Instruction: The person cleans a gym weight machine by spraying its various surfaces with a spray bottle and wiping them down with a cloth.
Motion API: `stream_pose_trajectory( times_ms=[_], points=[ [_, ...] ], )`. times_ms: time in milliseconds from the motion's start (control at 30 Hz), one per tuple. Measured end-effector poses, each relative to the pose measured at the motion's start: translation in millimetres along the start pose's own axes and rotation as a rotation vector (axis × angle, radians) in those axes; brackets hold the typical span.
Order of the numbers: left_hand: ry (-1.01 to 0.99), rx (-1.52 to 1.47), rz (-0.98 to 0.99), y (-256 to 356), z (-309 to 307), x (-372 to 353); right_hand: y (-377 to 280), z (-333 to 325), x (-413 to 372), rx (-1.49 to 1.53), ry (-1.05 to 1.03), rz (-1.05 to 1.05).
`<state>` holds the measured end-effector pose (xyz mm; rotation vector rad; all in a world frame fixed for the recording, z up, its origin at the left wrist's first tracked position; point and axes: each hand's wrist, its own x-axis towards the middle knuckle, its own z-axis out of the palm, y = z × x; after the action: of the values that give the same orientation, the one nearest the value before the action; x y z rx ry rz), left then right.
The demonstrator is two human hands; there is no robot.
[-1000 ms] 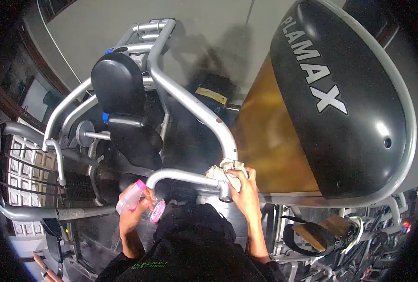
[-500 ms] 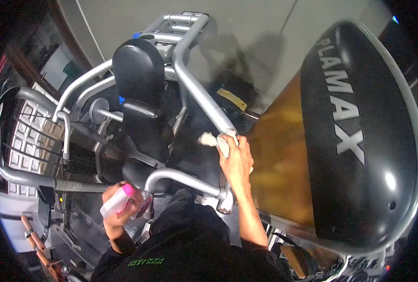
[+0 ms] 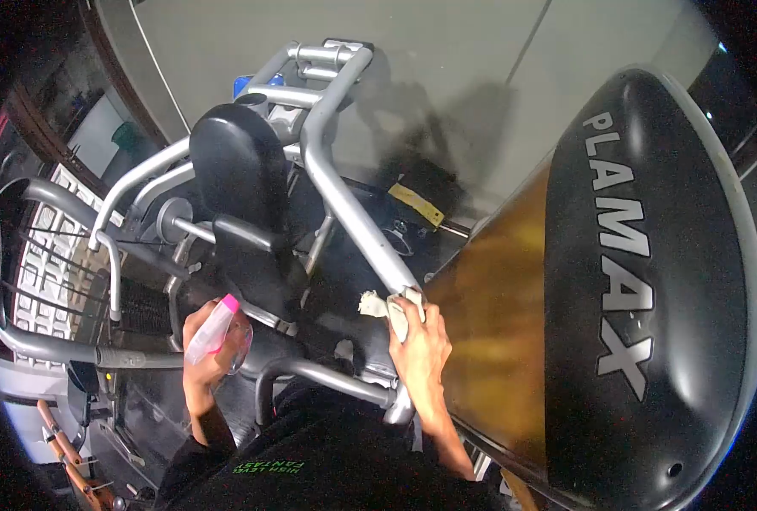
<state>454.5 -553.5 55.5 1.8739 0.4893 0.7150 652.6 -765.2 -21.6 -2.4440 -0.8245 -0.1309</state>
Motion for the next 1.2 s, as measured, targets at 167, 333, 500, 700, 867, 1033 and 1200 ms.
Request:
stream_pose_trajectory(
  times_ms=[167,333,500,700,867,1033,1200],
  points=[
    [-0.129,0.035,-0.057,-24,24,34,-3,-2,2,0.017,0.012,0.024],
    [-0.260,0.002,-0.126,-49,53,56,-3,1,-3,0.007,0.025,0.074],
    [-0.347,-0.040,-0.137,-74,77,72,0,9,-1,-0.051,0.069,0.057],
    [-0.432,-0.064,0.075,-87,97,87,8,12,-9,0.002,0.160,0.073],
    [-0.411,-0.089,0.112,-103,103,90,17,6,-10,0.301,0.333,0.255],
    [-0.196,-0.039,-0.029,-123,113,94,20,6,-9,0.285,0.332,0.246],
    [-0.085,0.013,0.026,-128,116,105,26,3,-6,0.257,0.327,0.237]
  ],
)
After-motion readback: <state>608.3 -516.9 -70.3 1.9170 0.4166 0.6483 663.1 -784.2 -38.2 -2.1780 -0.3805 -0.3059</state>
